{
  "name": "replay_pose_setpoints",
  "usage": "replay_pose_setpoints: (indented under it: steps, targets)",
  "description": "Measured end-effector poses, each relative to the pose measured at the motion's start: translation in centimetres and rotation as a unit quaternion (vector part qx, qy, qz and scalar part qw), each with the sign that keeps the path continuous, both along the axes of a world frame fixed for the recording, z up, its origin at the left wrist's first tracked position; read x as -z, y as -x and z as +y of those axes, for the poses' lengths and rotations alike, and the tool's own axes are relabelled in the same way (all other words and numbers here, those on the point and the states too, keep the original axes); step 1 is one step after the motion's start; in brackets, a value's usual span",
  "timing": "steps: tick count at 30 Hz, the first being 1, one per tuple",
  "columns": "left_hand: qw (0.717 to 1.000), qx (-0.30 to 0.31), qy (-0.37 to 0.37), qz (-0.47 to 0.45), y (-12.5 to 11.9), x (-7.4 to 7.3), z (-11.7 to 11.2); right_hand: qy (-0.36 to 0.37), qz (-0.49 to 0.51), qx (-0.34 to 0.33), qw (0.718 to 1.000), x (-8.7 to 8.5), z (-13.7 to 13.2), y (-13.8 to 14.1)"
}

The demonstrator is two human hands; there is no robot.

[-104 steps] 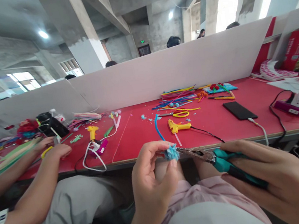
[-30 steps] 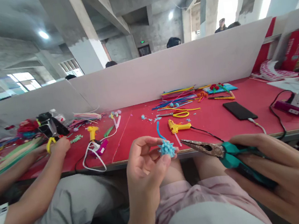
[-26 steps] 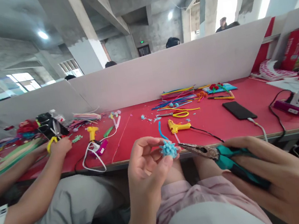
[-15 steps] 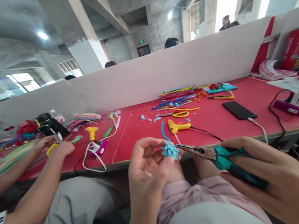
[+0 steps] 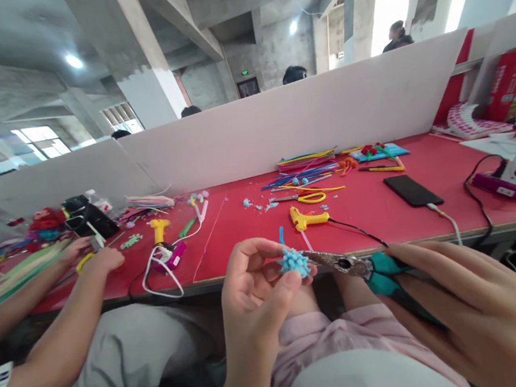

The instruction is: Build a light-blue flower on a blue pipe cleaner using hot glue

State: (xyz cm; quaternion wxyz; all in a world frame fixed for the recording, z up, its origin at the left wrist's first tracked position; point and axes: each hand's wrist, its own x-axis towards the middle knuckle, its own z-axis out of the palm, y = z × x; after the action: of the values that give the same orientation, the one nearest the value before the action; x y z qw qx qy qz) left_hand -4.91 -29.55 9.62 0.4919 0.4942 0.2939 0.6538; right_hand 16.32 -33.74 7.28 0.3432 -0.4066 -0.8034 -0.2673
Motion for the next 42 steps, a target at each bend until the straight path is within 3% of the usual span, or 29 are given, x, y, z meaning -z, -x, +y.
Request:
replay_pose_setpoints:
  steps: [3,6,11,17,36,42]
  targets:
    - [1.0,-0.001,0.014,0.001,0.0,-0.2,-0.2,-0.053,-0.06,0.009,0.997,-0.1,-0.2,0.0]
    - [1.0,0.003,0.014,-0.004,-0.1,-0.3,-0.3,-0.055,-0.063,0.009,0.996,-0.4,-0.1,-0.1]
    - [1.0,-0.012,-0.026,-0.002,0.0,-0.3,-0.1,0.006,0.014,0.011,1.0,-0.5,0.1,-0.5]
    - [0.999,-0.022,-0.042,-0.001,-0.1,-0.1,0.2,0.092,0.095,-0.038,0.991,-0.5,-0.1,-0.6]
    - [0.999,-0.039,-0.032,0.014,-0.6,-0.5,-0.2,0.106,0.104,-0.068,0.987,-1.2,0.1,0.1]
    - [0.998,-0.054,-0.017,0.036,-0.7,-0.6,-0.3,0.213,0.157,-0.081,0.961,-1.1,0.1,0.1]
